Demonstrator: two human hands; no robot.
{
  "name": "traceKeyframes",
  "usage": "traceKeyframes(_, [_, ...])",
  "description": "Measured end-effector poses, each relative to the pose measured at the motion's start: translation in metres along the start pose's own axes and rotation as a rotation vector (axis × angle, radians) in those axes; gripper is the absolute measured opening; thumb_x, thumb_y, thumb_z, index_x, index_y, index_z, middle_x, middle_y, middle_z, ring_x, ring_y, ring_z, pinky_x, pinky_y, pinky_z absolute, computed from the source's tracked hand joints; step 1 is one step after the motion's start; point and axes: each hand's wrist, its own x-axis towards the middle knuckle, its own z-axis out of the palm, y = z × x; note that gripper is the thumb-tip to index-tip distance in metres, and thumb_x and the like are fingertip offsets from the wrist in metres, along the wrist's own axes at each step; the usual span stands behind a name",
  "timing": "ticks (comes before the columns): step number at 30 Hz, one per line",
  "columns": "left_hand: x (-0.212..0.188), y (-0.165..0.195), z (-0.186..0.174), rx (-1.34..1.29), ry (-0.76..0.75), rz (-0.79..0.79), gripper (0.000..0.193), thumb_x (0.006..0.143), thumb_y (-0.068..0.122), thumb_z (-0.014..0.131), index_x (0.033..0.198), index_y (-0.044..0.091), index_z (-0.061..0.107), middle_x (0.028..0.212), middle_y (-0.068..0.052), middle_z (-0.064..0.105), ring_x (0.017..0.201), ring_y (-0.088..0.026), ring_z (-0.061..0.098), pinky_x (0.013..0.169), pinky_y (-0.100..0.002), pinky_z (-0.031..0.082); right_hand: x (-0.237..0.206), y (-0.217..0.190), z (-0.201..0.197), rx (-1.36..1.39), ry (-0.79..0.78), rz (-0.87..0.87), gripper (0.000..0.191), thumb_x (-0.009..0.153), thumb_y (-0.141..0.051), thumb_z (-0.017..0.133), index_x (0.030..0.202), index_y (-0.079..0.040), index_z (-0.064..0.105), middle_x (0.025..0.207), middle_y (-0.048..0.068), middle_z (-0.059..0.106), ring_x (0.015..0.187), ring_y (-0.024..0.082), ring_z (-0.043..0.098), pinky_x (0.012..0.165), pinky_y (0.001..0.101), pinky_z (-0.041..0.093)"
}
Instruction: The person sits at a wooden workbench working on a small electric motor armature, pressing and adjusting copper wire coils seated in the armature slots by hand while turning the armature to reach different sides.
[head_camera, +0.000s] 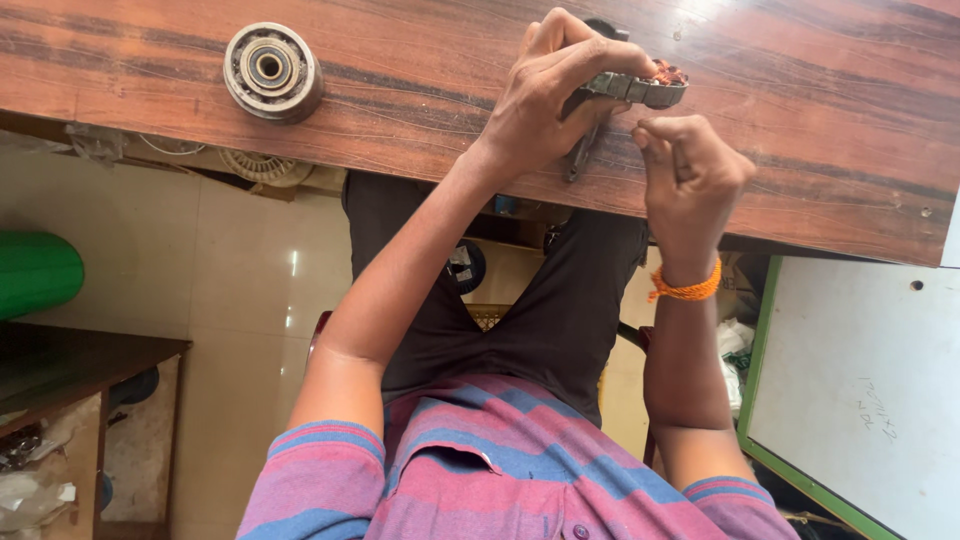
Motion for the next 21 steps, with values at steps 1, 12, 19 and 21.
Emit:
traceKeyframes(1, [0.0, 0.001, -0.001, 0.017, -0.01, 0.002, 0.045, 0.091, 0.02, 0.086, 0.13, 0.027, 0.065, 0.112, 0.016, 0.071, 0.106, -0.012, 0.056, 0.103, -0.035, 0.041, -0.001, 0.002, 0.006, 0.015, 0.015, -0.041, 0.005, 0.107, 0.0, 0.077, 0.104, 0.0, 0.073, 0.08, 0.0, 0.065, 0.063, 0.002, 0.045, 0.057, 0.0241, 0.031])
traceKeyframes(12, [-0.015, 0.018, -0.004, 0.619, 0.055, 0.437, 0.015, 0.096, 0.023, 0.077, 0.109, 0.016, 0.075, 0.096, 0.012, 0.062, 0.086, -0.008, 0.054, 0.08, -0.032, 0.043, -0.039, 0.01, 0.001, 0.211, 0.054, 0.139, 0.009, 0.103, -0.004, 0.078, 0.1, 0.002, 0.072, 0.071, -0.005, 0.057, 0.062, 0.001, 0.04, 0.056, 0.0219, 0.027])
traceKeyframes(19, [-0.011, 0.021, -0.002, 0.343, 0.127, 0.191, 0.008, 0.094, 0.014, 0.078, 0.093, 0.011, 0.071, 0.075, 0.003, 0.063, 0.058, -0.009, 0.056, 0.053, -0.029, 0.042, 0.007, -0.003, -0.036, 0.003, -0.115, -0.043, 0.009, 0.108, -0.006, 0.082, 0.106, 0.0, 0.075, 0.071, -0.002, 0.059, 0.059, 0.003, 0.043, 0.052, 0.0206, 0.027])
traceKeyframes(21, [-0.01, 0.022, -0.001, 0.303, 0.146, 0.134, 0.011, 0.093, 0.013, 0.078, 0.088, 0.01, 0.068, 0.072, 0.002, 0.062, 0.055, -0.011, 0.056, 0.052, -0.03, 0.043, 0.025, -0.008, -0.032, -0.039, -0.13, -0.095, 0.01, 0.109, -0.004, 0.082, 0.104, 0.0, 0.074, 0.069, -0.001, 0.056, 0.057, 0.004, 0.042, 0.053, 0.0219, 0.027])
